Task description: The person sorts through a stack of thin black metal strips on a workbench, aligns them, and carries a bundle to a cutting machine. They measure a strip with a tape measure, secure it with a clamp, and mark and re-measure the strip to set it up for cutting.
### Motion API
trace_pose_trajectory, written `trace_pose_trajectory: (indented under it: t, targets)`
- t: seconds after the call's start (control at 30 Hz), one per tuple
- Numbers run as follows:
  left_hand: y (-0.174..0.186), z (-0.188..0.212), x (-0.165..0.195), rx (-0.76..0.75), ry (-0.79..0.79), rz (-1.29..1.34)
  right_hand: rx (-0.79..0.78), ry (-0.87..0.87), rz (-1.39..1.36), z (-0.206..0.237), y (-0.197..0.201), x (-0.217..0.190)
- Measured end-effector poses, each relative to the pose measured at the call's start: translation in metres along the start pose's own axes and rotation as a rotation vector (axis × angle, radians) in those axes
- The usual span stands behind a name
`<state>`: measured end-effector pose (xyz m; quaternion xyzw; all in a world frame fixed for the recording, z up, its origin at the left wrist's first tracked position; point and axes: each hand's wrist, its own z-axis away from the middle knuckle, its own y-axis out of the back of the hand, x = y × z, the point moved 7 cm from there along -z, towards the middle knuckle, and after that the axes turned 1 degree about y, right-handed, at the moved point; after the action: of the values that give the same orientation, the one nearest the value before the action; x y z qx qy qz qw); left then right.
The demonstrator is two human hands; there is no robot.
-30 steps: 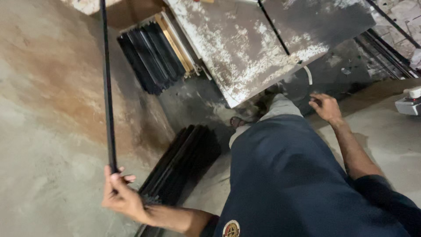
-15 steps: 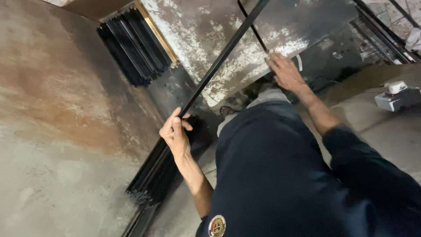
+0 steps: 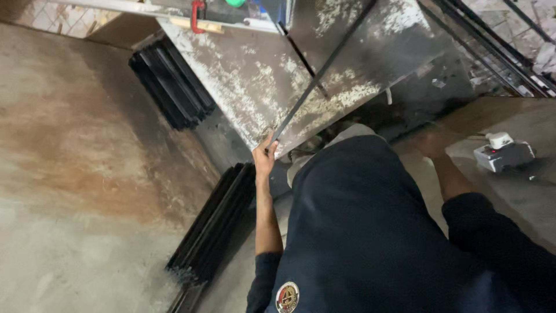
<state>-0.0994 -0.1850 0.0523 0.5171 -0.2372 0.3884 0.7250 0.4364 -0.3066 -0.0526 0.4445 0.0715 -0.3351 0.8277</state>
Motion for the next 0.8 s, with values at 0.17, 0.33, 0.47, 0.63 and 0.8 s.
trace_pose_trajectory:
  t: [0.17,0.33,0.47,0.63,0.8]
  targets:
    - [0.004,-0.01,0.008,0.173,-0.342,-0.096,-0.042,0.089,0.196,0.008,-0.006,0.007]
    - [0.019,-0.028,0.008,0.309,-0.245,-0.431,0.073,0.038,-0.292,0.032,0.0,-0.032]
    - [0.021,-0.045,0.029,0.46,-0.299,-0.569,0.073,-0.049,-0.395,0.053,-0.012,-0.052]
    - [-0.044,-0.07,0.075,0.212,-0.45,-0.431,-0.01,-0.127,-0.383,0.053,-0.055,-0.015]
    - [-0.124,-0.097,0.149,0.134,-0.662,-0.508,0.022,-0.207,-0.37,0.011,-0.044,0.025]
